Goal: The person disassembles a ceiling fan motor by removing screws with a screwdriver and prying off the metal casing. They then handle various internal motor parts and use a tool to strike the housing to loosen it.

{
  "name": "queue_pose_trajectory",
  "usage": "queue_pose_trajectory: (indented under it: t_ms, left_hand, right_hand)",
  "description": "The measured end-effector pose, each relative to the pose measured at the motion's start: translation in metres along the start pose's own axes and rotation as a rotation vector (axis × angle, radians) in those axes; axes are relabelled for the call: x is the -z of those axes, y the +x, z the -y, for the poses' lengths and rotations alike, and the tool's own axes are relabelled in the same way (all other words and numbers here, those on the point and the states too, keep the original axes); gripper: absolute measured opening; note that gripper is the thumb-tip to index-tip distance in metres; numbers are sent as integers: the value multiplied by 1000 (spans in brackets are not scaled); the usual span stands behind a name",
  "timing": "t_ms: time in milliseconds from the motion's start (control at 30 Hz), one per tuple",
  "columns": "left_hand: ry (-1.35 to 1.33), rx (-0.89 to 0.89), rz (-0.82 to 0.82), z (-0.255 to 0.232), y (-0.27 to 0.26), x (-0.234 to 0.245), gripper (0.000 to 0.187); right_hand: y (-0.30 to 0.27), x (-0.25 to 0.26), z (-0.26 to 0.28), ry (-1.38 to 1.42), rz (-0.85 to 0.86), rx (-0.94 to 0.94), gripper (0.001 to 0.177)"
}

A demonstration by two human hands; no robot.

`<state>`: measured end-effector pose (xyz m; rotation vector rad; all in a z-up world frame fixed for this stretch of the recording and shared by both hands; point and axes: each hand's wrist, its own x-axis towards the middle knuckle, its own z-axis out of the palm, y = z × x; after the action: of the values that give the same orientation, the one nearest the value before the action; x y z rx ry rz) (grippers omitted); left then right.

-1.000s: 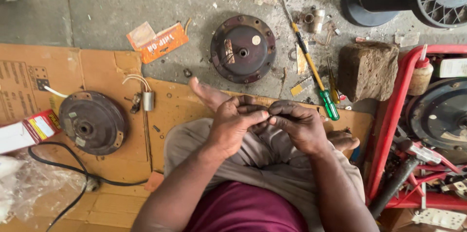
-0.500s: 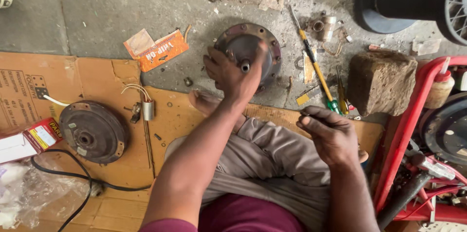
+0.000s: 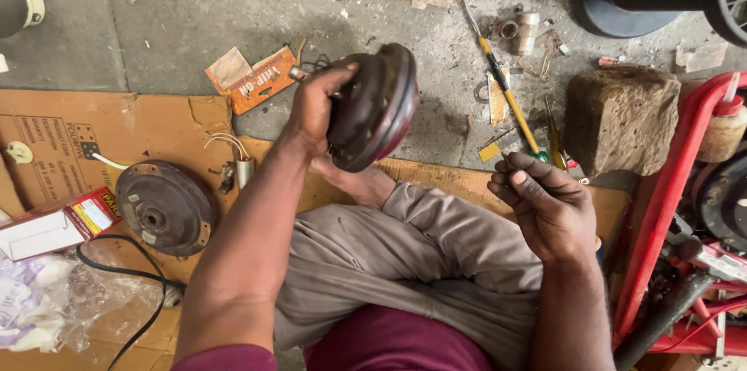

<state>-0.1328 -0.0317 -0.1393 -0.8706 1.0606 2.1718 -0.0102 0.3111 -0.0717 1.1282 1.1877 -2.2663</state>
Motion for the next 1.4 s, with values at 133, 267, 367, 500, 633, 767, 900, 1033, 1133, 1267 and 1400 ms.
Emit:
queue_pose_trajectory:
  t_ms: [133,267,367,500,633,767,900,1033,1133,1267,1400]
  left_hand:
    - [122,35,131,-6,0,-24,43]
    - [921,-213,169,-2,10,-50,59]
    - [1512,-425,98,22,21,-70,73]
    - [1747,-558,77,40,22,-68,81]
    - [1699,-617,80,47,19,-52,80]
    - [1496,-887,118,49,7,-44,98]
    - [1149,-896,66,62,-24,-30,103]
    - [1047,-904,-56,80,-38,-27,88]
    - [1091,-879,-123,83,-40,-30,102]
    - [1083,-690,-234,76,-37,-30,110]
    - [929,-543,-203,68,-35,-22,91]
  right_hand:
    - [-3,1,-1,-20,47,78,16]
    - [7,-4,-5,-79,-25,103,19]
    - [10,-12,-11,-253,-103,127,24]
    - [19,-17,-19,-467,-152,193,29]
    - [29,-23,-31,-439,-144,283,24]
    - [38,-43,-34,-668,-179,370,20]
    - [41,-57,-37,-839,-150,501,17]
    - [42,-62,-41,-990,-181,539,16]
    - [43,-66,-46,-1016,-146,554,17]
    - [45,-72,-49,-1105,-148,619,17]
    - [48,-74,-54,-1236,-102,783,17]
